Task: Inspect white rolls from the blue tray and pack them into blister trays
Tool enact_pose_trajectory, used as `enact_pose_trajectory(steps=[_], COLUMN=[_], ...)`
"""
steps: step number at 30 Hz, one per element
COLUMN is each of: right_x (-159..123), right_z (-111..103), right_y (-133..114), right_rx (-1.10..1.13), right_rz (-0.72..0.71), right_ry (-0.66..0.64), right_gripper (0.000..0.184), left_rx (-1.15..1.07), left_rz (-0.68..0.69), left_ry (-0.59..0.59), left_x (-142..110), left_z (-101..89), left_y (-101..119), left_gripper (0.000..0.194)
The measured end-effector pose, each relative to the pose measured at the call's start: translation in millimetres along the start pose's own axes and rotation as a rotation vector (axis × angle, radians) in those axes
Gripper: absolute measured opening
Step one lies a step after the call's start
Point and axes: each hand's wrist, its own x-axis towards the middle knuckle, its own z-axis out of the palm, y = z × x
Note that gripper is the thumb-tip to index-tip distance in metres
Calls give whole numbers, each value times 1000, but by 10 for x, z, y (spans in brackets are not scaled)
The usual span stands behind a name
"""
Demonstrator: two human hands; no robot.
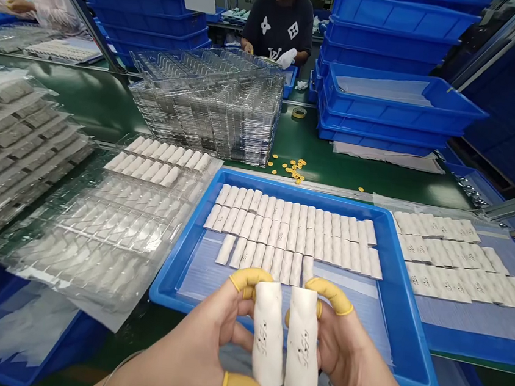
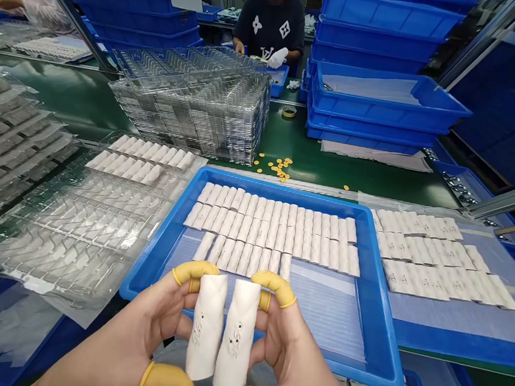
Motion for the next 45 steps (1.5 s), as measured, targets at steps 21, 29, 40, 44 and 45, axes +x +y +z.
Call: enact_pose_trajectory(steps=[21,29,40,44,45], right_x=[-69,3,73,38,33], right_z=[17,85,59,54,56], right_y=[21,26,60,58,59], right_rx=[12,147,180,186,183], right_rz=[-19,-134,-144,-104,-105], right_ry=[93,145,172,124,133], right_gripper=[98,48,46,58,58], left_rx=[74,-30,-184,-218,-224], left_rz=[-37,-28,30,77,77], left_ry=[28,14,40,19,11], left_x=[-62,19,85,135,144], left_z=[-37,-27,35,13,7], left_y=[-2,-42,-75,-121,-127], left_gripper=[89,71,53,51,51])
